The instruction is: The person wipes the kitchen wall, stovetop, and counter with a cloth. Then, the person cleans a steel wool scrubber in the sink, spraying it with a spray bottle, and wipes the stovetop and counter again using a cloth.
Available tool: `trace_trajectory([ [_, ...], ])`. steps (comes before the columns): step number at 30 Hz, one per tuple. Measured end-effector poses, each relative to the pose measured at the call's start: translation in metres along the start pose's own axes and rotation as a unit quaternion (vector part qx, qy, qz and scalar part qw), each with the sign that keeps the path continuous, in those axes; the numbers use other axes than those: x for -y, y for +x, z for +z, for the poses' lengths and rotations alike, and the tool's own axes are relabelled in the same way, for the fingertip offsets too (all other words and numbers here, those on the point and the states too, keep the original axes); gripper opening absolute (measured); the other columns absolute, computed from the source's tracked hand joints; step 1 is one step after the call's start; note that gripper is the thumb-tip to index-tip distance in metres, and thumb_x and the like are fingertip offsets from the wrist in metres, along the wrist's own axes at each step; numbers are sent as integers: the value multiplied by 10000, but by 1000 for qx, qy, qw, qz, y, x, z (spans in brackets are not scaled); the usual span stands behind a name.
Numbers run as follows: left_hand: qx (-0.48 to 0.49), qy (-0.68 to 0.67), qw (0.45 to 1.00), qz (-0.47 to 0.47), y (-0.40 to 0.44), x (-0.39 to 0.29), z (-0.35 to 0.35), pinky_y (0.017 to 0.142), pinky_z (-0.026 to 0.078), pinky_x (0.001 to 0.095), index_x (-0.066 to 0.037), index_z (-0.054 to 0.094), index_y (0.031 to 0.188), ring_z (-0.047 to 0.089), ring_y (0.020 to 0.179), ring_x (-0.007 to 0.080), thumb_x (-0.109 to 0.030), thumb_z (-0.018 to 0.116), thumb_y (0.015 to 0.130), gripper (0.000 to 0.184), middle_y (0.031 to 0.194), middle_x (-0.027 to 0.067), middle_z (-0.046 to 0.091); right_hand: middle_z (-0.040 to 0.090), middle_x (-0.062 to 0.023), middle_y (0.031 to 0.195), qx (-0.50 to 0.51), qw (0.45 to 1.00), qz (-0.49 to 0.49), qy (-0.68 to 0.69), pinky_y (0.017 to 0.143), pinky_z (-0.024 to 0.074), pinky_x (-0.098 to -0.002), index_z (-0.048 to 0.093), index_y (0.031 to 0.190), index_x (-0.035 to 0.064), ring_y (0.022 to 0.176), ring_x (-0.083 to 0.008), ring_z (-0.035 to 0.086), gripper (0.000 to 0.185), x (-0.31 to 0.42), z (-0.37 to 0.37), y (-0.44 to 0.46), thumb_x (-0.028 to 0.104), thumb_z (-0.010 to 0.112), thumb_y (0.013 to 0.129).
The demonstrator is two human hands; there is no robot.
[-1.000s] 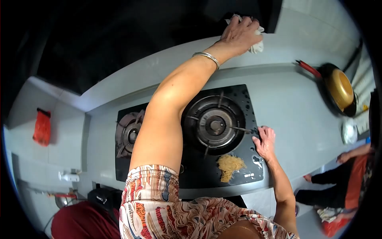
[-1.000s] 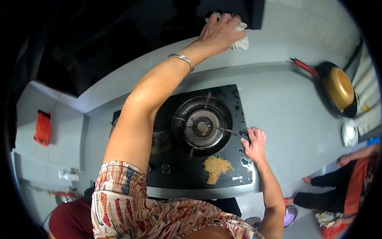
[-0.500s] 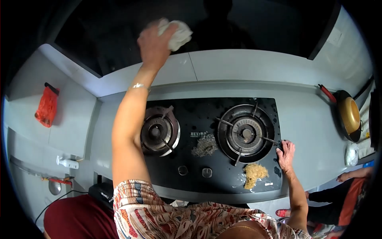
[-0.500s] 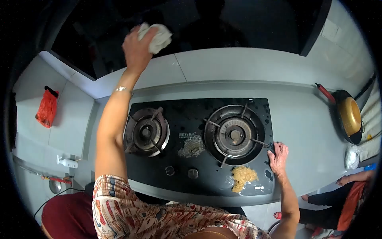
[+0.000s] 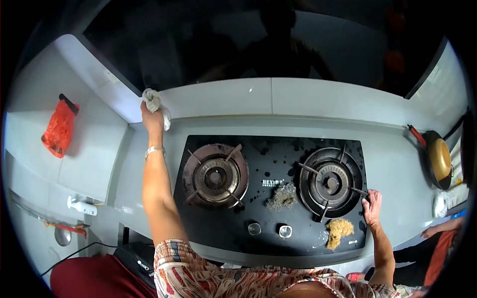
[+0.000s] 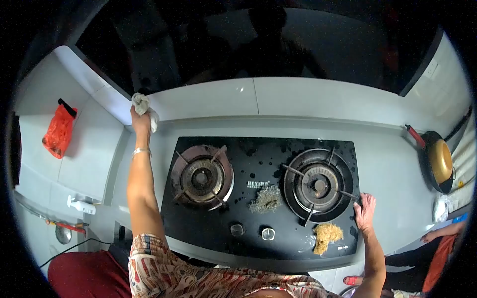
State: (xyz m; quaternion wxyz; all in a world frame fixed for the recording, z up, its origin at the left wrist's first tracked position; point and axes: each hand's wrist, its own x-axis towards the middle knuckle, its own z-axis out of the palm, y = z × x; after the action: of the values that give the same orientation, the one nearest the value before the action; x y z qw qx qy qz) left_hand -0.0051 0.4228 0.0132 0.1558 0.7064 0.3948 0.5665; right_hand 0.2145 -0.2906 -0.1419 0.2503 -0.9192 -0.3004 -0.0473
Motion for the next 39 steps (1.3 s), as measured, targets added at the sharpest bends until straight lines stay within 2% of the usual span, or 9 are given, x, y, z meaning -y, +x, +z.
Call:
trace_trajectory([
  [5,-63,-211,975,-18,41,-25,-6,849,419,308,-6,448,1150,563,934,249,-125,582,758,431,990,127,586,449,-188,1042,2,1000,3,-17,923,295,-424,483,1095,0,1005,-344,402,423,-2,3,0,242,510,750],
  [6,100,-231,967,-38,63,-30,-15,817,439,317,9,405,1159,565,929,248,-149,590,777,453,1017,142,569,451,-189,1036,1,1000,4,-24,918,297,-425,483,1087,-7,1001,-344,403,420,-3,5,0,239,512,748],
  [7,105,-232,966,-37,71,-40,-5,817,439,317,9,405,1159,565,929,248,-149,590,777,453,1017,142,569,451,-189,1036,2,1000,10,-24,918,297,-425,483,1087,-7,1001,-344,403,420,2,4,1,239,512,748],
  [9,-152,-110,977,-98,74,-63,25,794,467,336,21,358,1172,570,937,283,-226,609,779,527,1050,173,549,452,-188,1026,4,1000,14,-12,908,302,-421,484,1082,-11,989,-341,406,425,7,-2,2,244,515,743],
  [12,-116,-77,958,-250,95,-76,44,863,452,383,12,324,1216,546,1001,342,-499,613,724,766,1131,250,497,451,-184,1011,11,999,26,-17,890,314,-411,485,1086,-12,966,-333,410,443,7,-4,3,259,521,737],
  [16,-82,51,967,-236,79,-132,46,905,413,411,12,325,1249,497,1067,364,-673,465,725,874,1173,270,456,451,-179,1005,11,999,24,-19,883,317,-408,491,1089,-12,954,-327,411,456,3,-2,2,269,527,732],
  [20,-61,-11,977,-203,67,-163,53,906,410,409,-2,305,1285,471,1091,375,-694,424,734,891,1219,294,398,452,-172,1005,-1,1000,18,-6,884,314,-404,498,1092,-7,955,-320,410,466,5,-3,1,277,538,724],
  [25,-19,113,972,-205,40,-220,70,936,368,426,-48,194,1362,432,1110,397,-683,341,781,873,1251,305,329,453,-166,1017,3,1000,21,-11,878,313,-397,500,1092,-1,962,-316,406,472,4,-4,1,287,550,721],
  [39,83,113,944,300,-145,-430,142,812,428,476,-63,262,1328,333,1045,430,-214,618,662,770,1266,327,203,470,-160,1008,-10,1000,-8,13,843,332,-403,501,1108,-7,944,-308,416,504,-3,-5,-1,262,600,693],
])
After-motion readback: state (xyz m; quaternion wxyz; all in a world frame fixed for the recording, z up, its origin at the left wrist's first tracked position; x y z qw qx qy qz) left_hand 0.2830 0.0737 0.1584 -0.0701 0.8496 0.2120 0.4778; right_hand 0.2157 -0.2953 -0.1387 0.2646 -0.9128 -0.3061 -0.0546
